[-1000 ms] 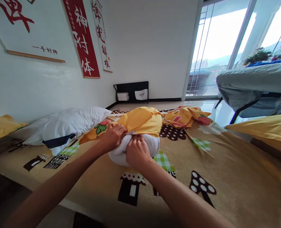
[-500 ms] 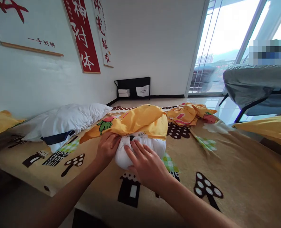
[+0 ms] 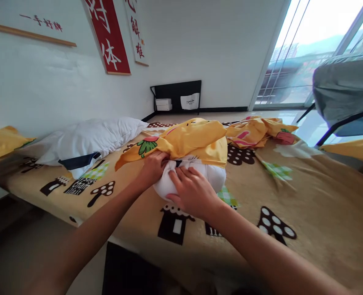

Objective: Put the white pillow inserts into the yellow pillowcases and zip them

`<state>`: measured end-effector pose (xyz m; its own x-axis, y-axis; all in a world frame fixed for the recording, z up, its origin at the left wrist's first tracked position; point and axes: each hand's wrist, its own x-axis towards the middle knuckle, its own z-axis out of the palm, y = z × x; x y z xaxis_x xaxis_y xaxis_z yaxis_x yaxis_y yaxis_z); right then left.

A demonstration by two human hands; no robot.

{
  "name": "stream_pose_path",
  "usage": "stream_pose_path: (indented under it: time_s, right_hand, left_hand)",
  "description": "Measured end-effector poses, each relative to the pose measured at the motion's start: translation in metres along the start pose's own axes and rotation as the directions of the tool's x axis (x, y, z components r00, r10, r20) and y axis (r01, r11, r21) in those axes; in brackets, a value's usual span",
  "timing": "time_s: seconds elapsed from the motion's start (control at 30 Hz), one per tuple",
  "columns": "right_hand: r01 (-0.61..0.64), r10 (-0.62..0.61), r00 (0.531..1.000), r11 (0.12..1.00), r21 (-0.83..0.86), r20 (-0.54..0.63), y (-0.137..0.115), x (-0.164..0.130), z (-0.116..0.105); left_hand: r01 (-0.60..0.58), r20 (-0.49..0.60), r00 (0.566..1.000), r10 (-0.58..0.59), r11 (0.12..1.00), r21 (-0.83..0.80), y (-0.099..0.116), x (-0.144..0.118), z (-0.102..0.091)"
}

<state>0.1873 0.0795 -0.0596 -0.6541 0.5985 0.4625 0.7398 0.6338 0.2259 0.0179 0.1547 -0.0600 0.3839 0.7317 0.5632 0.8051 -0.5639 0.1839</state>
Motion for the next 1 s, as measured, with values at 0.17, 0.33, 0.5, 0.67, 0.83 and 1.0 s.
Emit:
stream_pose_path:
  time_s: [0.17,0.33,0.5,0.67,0.83,1.0]
  right_hand:
    - [-0.012,0.015,0.998,0.999,-0.053,0.056,-0.002,-0.005,0.002]
    - [-0.127,0.138,0.977,0.989,-0.079,0.161,-0.009,0.009,-0.002]
    - [-0.174,0.204,0.969,0.964,-0.199,0.141,-0.017,0.024,0.007]
    - [-0.268,0.249,0.963,0.922,-0.281,-0.100,-0.013,0.028,0.016]
    - [-0.331,0.257,0.928,0.902,-0.276,-0.271,0.014,0.044,-0.024]
    - [-0.408,0.303,0.861,0.892,-0.197,-0.410,0.031,0.055,-0.092]
  left_hand:
    - [0.029,0.119,0.993,-0.014,0.993,-0.118,0.003,0.008,-0.003]
    - [-0.093,0.067,0.993,0.093,0.996,0.001,0.010,0.005,-0.009]
    - [-0.121,0.009,0.993,0.121,0.992,0.021,0.012,0.000,-0.014]
    - [-0.146,-0.040,0.988,0.149,0.988,0.051,0.013,0.006,-0.024]
    - [-0.195,-0.116,0.971,0.209,0.974,0.120,0.033,0.053,-0.057]
    - [-0.185,-0.214,0.955,0.206,0.976,0.113,0.046,0.111,-0.104]
